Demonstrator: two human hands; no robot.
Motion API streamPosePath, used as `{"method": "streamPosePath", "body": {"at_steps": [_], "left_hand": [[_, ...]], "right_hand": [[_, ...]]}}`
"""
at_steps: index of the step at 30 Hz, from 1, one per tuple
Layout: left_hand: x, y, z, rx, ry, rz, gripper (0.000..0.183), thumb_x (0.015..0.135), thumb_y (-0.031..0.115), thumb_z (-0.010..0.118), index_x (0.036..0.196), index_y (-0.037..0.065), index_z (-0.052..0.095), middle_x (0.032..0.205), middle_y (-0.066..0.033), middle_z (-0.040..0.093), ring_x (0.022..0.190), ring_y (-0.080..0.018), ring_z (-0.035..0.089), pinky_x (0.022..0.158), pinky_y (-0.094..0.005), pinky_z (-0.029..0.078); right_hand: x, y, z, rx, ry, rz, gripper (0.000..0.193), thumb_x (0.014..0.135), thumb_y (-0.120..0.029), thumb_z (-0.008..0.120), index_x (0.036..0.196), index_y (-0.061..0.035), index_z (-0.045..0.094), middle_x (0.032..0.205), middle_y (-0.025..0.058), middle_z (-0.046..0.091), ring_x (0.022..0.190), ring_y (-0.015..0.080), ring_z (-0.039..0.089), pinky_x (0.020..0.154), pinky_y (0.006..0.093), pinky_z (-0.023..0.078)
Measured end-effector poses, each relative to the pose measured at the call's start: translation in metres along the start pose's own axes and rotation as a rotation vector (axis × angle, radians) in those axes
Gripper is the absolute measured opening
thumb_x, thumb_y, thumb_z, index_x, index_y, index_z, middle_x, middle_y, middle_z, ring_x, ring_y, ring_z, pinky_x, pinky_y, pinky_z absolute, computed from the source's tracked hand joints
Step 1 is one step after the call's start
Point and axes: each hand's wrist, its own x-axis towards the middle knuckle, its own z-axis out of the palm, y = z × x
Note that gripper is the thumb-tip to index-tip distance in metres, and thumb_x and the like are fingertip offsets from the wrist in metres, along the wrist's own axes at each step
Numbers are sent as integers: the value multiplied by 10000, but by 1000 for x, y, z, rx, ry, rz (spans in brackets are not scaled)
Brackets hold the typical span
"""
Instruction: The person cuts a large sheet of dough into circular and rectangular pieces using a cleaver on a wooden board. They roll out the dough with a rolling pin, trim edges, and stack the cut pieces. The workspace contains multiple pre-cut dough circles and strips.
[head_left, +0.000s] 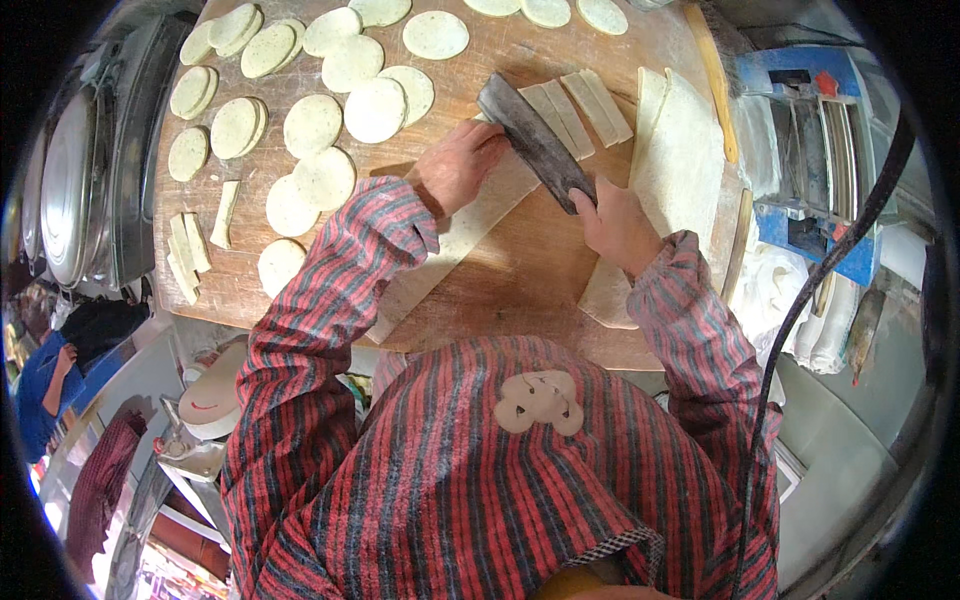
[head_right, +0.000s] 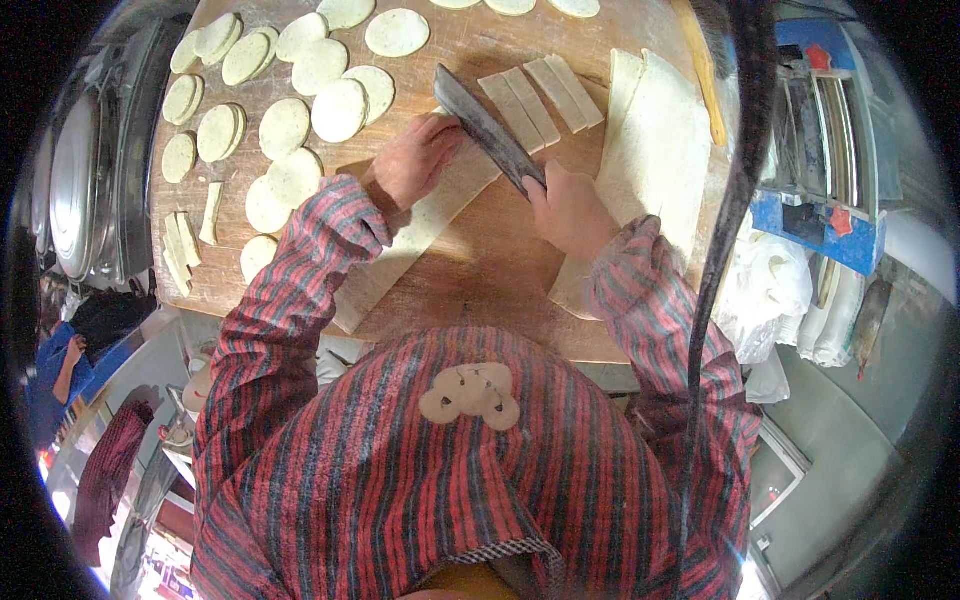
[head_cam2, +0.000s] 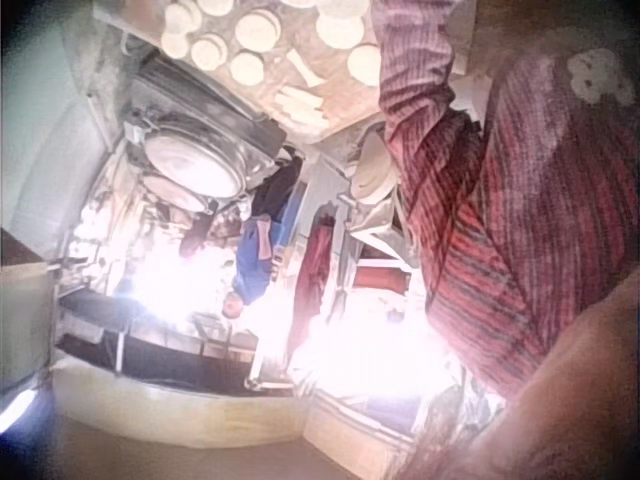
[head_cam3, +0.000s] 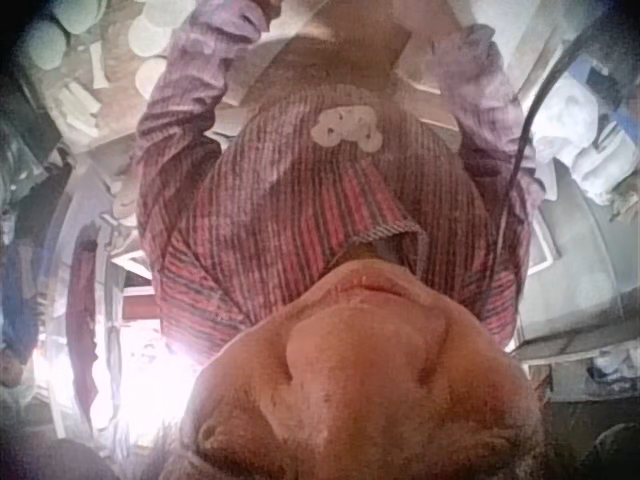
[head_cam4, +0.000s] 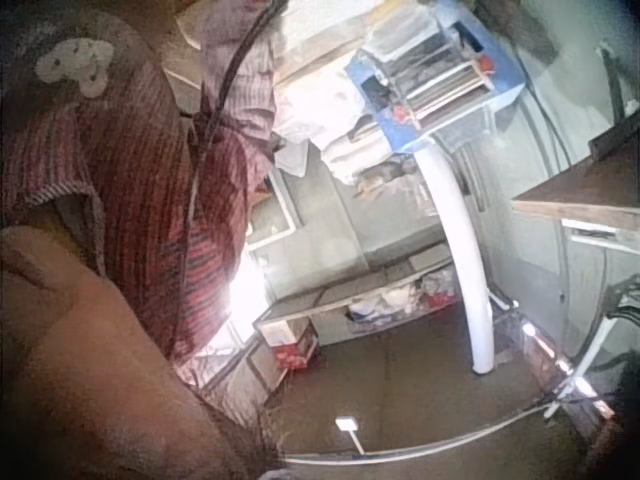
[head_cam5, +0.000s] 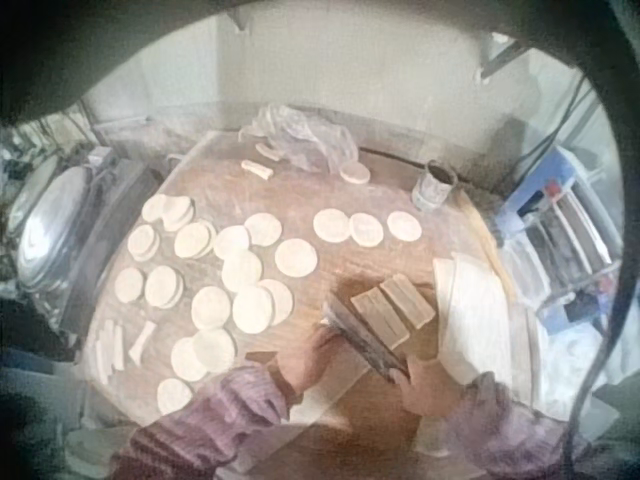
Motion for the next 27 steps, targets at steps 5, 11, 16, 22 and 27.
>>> {"method": "streamPosePath", "body": {"at_steps": [5, 11, 16, 22, 27], "left_hand": [[4, 7, -2, 185, -6, 185, 293, 969, 218, 485, 1206, 66, 566, 1178, -145, 558, 1071, -336, 547, 915, -389, 467], [-9, 18, -11, -66, -51, -187, 305, 975, 243, 473, 1208, 70, 568, 1155, -159, 577, 1084, -339, 554, 922, -384, 458], [-20, 17, -11, 17, -36, -31, 320, 968, 233, 493, 1209, 34, 558, 1159, -171, 567, 1073, -347, 551, 916, -379, 458], [-20, 24, -17, -117, -98, -173, 318, 966, 215, 502, 1214, 20, 550, 1149, -184, 576, 1084, -344, 545, 914, -397, 457], [-37, 19, -20, -89, -33, -121, 270, 967, 211, 501, 1151, 24, 567, 1090, -178, 582, 1046, -353, 548, 889, -411, 459]], "right_hand": [[28, -5, 25, -10, -6, 46, 335, 917, -258, 569, 962, 74, 590, 806, 318, 619, 794, 469, 623, 695, 507, 490], [28, -7, 19, 88, 142, -1, 343, 912, -263, 574, 961, 77, 577, 768, 317, 611, 749, 479, 618, 666, 500, 494], [-6, -9, 15, -74, -60, -3, 375, 922, -301, 558, 958, 71, 582, 761, 313, 611, 756, 474, 616, 685, 518, 483], [29, -23, 39, 27, 84, -12, 389, 932, -323, 541, 911, 62, 597, 768, 308, 614, 773, 472, 615, 697, 527, 476], [4, -16, 24, 42, 63, -47, 357, 929, -299, 543, 935, 54, 599, 755, 300, 613, 765, 478, 615, 696, 525, 480]]}}
